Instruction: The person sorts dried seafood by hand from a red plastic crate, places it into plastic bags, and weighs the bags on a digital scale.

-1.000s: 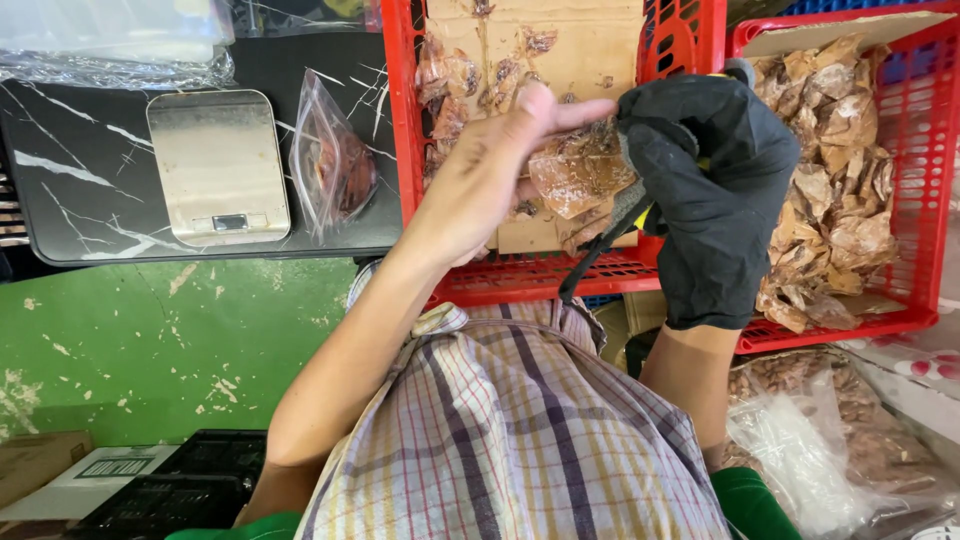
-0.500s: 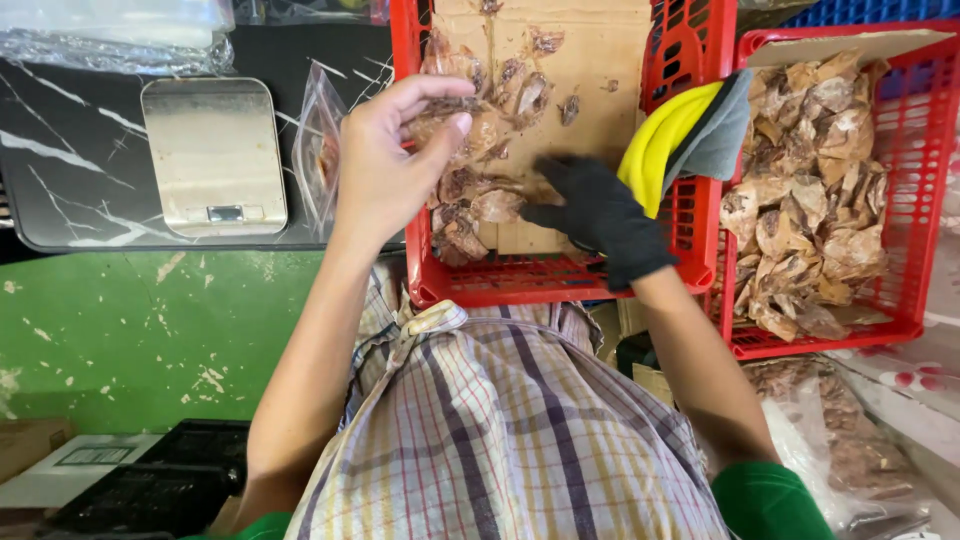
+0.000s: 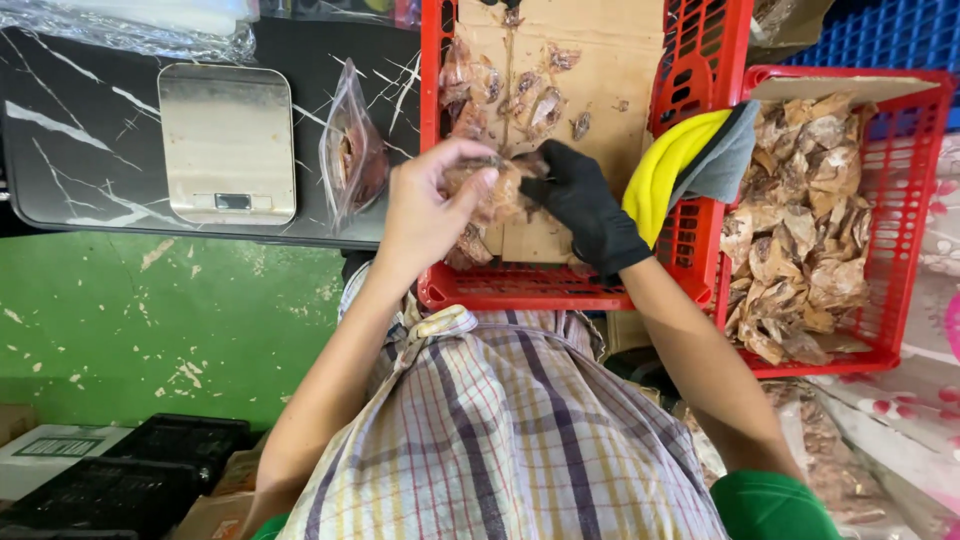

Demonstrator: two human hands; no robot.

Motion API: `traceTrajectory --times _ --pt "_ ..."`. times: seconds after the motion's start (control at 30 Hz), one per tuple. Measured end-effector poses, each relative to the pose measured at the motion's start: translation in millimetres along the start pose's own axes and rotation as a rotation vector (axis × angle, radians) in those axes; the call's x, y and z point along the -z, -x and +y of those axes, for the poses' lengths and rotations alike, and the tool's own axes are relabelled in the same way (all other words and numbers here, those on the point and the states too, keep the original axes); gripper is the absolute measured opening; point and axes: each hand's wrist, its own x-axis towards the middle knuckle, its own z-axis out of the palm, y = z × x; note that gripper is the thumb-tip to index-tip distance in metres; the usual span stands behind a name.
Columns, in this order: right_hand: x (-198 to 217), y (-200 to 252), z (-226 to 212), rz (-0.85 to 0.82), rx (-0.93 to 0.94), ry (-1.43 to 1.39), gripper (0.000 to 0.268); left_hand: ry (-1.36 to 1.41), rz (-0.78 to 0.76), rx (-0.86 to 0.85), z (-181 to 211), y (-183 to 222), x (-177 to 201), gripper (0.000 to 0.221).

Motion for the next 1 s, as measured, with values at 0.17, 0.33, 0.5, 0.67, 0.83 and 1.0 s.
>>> traceTrajectory --times 0.17,0.33,0.5,0.67,0.83,1.0 --pt "-6.4 50.9 -163.2 0.191 -0.041 -0.511 0.029 0.049 0.067 -0.01 -4.2 1.7 -22.4 0.016" --pt "-1.3 76.2 -192.7 0.155 0.066 -0.657 0.013 -0.101 0.188 -0.12 -1.2 1.1 -31.2 0.014" --pt "-9.1 62.2 -124.6 0.288 -0.049 -0.744 0.045 -0.111 0.235 -0.153 18.7 3.7 -34.7 0.038" --pt "-5.0 69.9 -122.5 0.16 -0.059 -0.952 0.028 -0.125 0.213 -0.114 -3.9 3.7 -34.0 0.035" --pt "-10.8 59.1 -97.7 0.179 -0.166 -1.075 0.016 -0.044 0.28 -0.09 -17.4 12.6 -31.5 0.024" --pt "-6.7 47.7 -65.3 0.387 -0.2 -0.829 0.016 0.197 0.109 0.11 -3.6 13.4 7.9 0.025"
